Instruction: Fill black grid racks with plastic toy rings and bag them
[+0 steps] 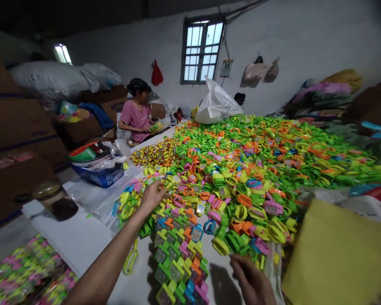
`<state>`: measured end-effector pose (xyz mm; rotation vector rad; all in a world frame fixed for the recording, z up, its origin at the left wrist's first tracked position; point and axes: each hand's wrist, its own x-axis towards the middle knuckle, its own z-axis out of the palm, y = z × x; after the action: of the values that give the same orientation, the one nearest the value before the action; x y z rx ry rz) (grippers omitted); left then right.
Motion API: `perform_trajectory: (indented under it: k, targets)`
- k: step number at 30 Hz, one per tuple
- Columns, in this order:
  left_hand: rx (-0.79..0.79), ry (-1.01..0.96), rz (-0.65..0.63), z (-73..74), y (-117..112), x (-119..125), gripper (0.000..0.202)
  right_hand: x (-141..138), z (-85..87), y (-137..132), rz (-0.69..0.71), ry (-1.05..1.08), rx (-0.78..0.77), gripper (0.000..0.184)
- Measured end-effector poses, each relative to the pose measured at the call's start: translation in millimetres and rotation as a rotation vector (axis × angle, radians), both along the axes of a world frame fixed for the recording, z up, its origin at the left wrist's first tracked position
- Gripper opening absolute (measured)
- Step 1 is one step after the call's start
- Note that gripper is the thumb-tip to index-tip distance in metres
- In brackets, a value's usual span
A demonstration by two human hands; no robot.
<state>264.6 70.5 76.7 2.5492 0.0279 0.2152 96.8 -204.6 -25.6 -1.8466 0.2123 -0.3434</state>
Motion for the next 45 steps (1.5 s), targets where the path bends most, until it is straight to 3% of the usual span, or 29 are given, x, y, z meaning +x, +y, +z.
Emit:
perform_trajectory:
  k: [4,7,10,13,16,18,20,25,31,35,39,45]
  targets:
    - [-0.228,-0.242,-0.325,8.4,-52,-76,0.026,29,69.1,31,0.114,-0.072,0.12,0.044]
    - [-0.142,-0.374,-0.592,9.6,-78,-122,0.026,28,93.1,42,0.121,-0.044,0.234,0.043]
    - [-0.058,-0.444,-0.723,18.1,-86,-130,0.037,3,75.7,29,0.013,-0.062,0.315,0.038]
    - [0.095,-0.334,-0.932,20.8,-89,-119,0.055,-31,36.0,19,0.021,-0.006,0.309,0.031]
    - [0.353,-0.15,-1.15,9.5,-92,-120,0.059,-50,-4.5,30,0.082,0.079,0.329,0.024]
    - [0.446,-0.063,-1.179,-2.5,-93,-127,0.054,-50,-23.0,42,0.072,0.09,0.341,0.022]
    - [0.443,-0.028,-1.163,-11.9,-91,-132,0.054,-46,-32.8,51,0.098,0.047,0.282,0.02]
    - [0.339,-0.012,-1.131,-15.6,-82,-136,0.063,-43,-38.8,57,0.207,-0.089,-0.071,0.007]
    - [0.261,-0.043,-1.181,-23.0,-80,-134,0.066,-55,-42.0,53,0.204,-0.007,-0.052,0.01]
    - [0.242,-0.053,-1.179,-26.3,-81,-135,0.064,-60,-37.9,51,0.219,-0.024,-0.252,0.013]
    - [0.286,-0.012,-1.219,-23.4,-81,-134,0.064,-56,-32.6,54,0.277,0.046,-0.441,0.018]
    - [0.473,-0.033,-1.269,-21.3,-84,-130,0.044,-44,-31.0,63,0.316,0.182,-0.513,0.027]
